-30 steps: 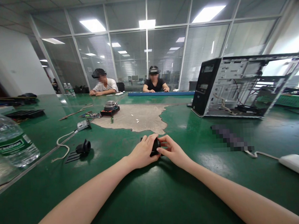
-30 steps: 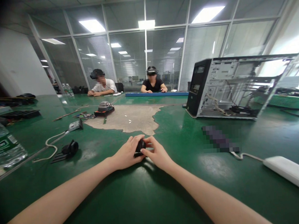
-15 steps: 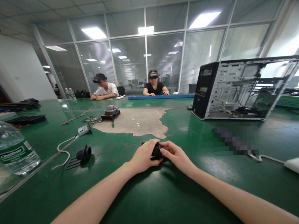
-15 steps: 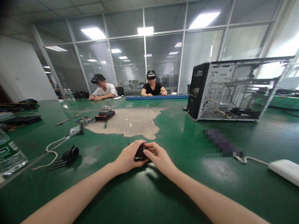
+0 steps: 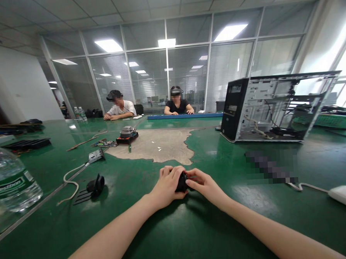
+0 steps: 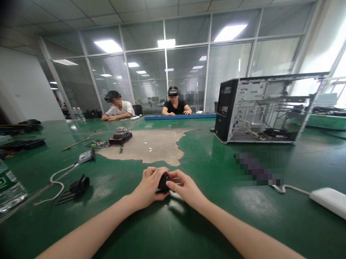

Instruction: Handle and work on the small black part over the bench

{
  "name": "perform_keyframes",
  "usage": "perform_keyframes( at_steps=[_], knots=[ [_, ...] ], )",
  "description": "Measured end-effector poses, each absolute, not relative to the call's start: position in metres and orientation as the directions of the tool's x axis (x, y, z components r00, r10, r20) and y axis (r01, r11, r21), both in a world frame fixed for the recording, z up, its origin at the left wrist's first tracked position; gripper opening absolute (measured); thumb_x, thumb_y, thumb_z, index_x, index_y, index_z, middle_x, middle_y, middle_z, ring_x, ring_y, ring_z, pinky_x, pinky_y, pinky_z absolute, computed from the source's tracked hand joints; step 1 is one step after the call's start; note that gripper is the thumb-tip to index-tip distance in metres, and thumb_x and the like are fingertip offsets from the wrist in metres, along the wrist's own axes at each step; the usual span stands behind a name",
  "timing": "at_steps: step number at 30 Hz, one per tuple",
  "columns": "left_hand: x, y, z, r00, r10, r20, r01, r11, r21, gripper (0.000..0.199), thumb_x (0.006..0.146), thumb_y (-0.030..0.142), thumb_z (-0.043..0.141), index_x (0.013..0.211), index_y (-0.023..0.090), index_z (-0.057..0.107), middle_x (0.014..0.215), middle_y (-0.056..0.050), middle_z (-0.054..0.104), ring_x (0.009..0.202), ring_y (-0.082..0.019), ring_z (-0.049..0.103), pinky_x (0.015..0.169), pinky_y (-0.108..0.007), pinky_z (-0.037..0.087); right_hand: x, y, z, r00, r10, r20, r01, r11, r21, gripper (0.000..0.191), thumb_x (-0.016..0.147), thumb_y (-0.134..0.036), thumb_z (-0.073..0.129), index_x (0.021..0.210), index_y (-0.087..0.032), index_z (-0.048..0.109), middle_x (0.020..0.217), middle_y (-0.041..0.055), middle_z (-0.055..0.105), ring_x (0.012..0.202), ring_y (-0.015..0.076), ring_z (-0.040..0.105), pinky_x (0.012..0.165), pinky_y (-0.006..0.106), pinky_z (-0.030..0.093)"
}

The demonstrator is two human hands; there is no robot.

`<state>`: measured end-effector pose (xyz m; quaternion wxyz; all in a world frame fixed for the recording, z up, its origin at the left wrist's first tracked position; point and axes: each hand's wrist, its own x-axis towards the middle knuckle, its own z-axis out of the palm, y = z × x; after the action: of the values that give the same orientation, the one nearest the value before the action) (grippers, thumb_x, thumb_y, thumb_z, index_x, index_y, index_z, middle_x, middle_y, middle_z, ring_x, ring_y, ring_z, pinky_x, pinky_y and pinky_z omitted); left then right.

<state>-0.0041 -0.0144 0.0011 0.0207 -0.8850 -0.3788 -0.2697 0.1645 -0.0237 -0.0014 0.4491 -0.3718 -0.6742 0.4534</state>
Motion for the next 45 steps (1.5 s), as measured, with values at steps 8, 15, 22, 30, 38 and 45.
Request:
perform_keyframes(
  at_steps=[8,15,22,30,38,45],
  knots=[
    [-0.005,-0.013,0.001,0.602,0.627,0.494,0.629,-0.754,0.191,0.063,0.063,0.029,0.063,0.116,0.021,0.03,0.116,-0.006,0.046,0.106,-0.022,0.041,0.092,-0.039,0.023,0.163,-0.016,-0.008,-0.291,0.928,0.232,0.108,0.273,-0.956,0.028,0.071,-0.034,0.058,0.092,-0.018,0.052,0.089,0.0037,0.059,0.081,0.0163,0.058,0.074,0.033,0.047],
    [-0.005,-0.014,0.003,0.602,0.636,0.483,0.632,-0.749,0.198,0.063,0.063,0.027,0.063,0.116,0.021,0.029,0.117,-0.006,0.045,0.107,-0.022,0.041,0.09,-0.038,0.025,0.163,-0.026,0.003,-0.354,0.9,0.255,0.055,0.293,-0.955,0.024,0.069,-0.032,0.061,0.086,-0.019,0.049,0.088,0.0017,0.056,0.085,0.0159,0.056,0.071,0.029,0.048],
    [-0.004,-0.011,0.002,0.594,0.644,0.483,0.631,-0.745,0.217,0.062,0.063,0.027,0.063,0.116,0.021,0.031,0.116,-0.008,0.047,0.108,-0.023,0.041,0.09,-0.039,0.025,0.161,-0.017,-0.005,-0.287,0.934,0.212,0.111,0.252,-0.961,0.026,0.073,-0.034,0.056,0.09,-0.018,0.048,0.09,0.004,0.056,0.081,0.0158,0.056,0.071,0.031,0.047],
    [-0.005,-0.012,0.004,0.6,0.644,0.475,0.628,-0.747,0.22,0.062,0.064,0.027,0.062,0.117,0.021,0.03,0.117,-0.007,0.046,0.108,-0.022,0.041,0.089,-0.038,0.025,0.162,-0.019,0.0,-0.362,0.908,0.211,0.007,0.229,-0.973,0.029,0.067,-0.031,0.063,0.087,-0.02,0.045,0.089,0.002,0.055,0.083,0.0157,0.055,0.072,0.03,0.046],
    [-0.006,-0.013,0.007,0.6,0.646,0.473,0.629,-0.745,0.22,0.061,0.065,0.028,0.062,0.116,0.021,0.03,0.116,-0.006,0.046,0.105,-0.021,0.042,0.09,-0.037,0.025,0.158,-0.017,-0.002,-0.275,0.945,0.174,0.075,0.201,-0.977,0.03,0.071,-0.038,0.058,0.089,-0.018,0.046,0.087,0.0037,0.055,0.079,0.0158,0.055,0.067,0.03,0.045],
    [-0.005,-0.012,0.005,0.595,0.647,0.477,0.633,-0.743,0.218,0.064,0.063,0.028,0.063,0.117,0.022,0.03,0.116,-0.006,0.047,0.105,-0.021,0.043,0.09,-0.037,0.025,0.162,-0.017,-0.003,-0.354,0.912,0.206,0.012,0.225,-0.974,0.027,0.067,-0.032,0.063,0.083,-0.019,0.045,0.086,0.0017,0.056,0.084,0.0168,0.055,0.07,0.029,0.045]
  ],
)
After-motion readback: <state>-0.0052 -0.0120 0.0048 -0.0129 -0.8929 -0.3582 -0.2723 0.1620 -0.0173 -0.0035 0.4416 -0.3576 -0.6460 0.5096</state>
